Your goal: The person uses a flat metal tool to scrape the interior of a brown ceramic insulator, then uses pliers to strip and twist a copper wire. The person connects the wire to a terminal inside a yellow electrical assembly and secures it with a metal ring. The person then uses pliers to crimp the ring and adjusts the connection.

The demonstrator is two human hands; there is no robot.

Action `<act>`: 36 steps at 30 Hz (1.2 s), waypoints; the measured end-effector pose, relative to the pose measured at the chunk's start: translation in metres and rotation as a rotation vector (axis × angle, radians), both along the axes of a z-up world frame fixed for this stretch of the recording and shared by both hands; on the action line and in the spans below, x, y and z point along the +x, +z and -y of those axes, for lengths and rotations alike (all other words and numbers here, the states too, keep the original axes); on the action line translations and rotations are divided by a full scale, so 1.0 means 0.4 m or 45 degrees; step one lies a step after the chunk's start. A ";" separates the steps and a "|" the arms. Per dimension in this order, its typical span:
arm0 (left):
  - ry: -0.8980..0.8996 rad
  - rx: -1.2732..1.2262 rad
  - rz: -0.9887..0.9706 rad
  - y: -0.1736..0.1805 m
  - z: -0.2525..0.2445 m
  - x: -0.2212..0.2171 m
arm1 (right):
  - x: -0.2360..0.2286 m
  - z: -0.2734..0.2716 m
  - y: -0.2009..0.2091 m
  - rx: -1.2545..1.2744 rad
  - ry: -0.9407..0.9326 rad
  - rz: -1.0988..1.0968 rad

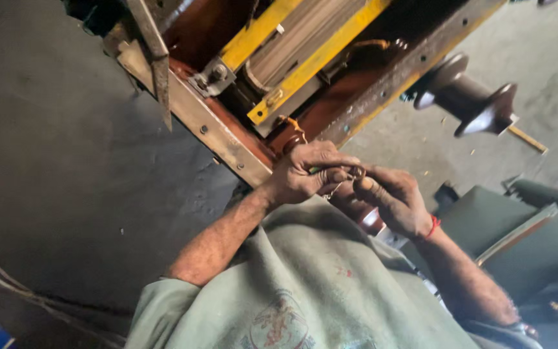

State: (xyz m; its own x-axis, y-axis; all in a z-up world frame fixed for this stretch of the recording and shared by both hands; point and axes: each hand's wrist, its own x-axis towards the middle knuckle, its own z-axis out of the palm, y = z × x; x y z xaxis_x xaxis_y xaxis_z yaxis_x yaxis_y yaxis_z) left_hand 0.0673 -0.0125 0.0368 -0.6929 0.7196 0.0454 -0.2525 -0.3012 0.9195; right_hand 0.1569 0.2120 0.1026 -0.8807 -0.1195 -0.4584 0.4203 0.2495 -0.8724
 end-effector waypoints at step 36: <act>0.426 -0.153 -0.267 0.038 -0.064 0.037 | -0.015 -0.021 0.001 0.828 0.269 -0.973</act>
State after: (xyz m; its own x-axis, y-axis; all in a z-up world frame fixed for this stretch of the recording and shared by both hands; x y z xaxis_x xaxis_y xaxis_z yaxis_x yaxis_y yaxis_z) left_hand 0.0820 0.0132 0.0519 -0.8741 0.4650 0.1401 0.0381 -0.2219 0.9743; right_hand 0.1509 0.2202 0.1029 -0.9543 -0.2344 0.1852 -0.2985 0.7741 -0.5582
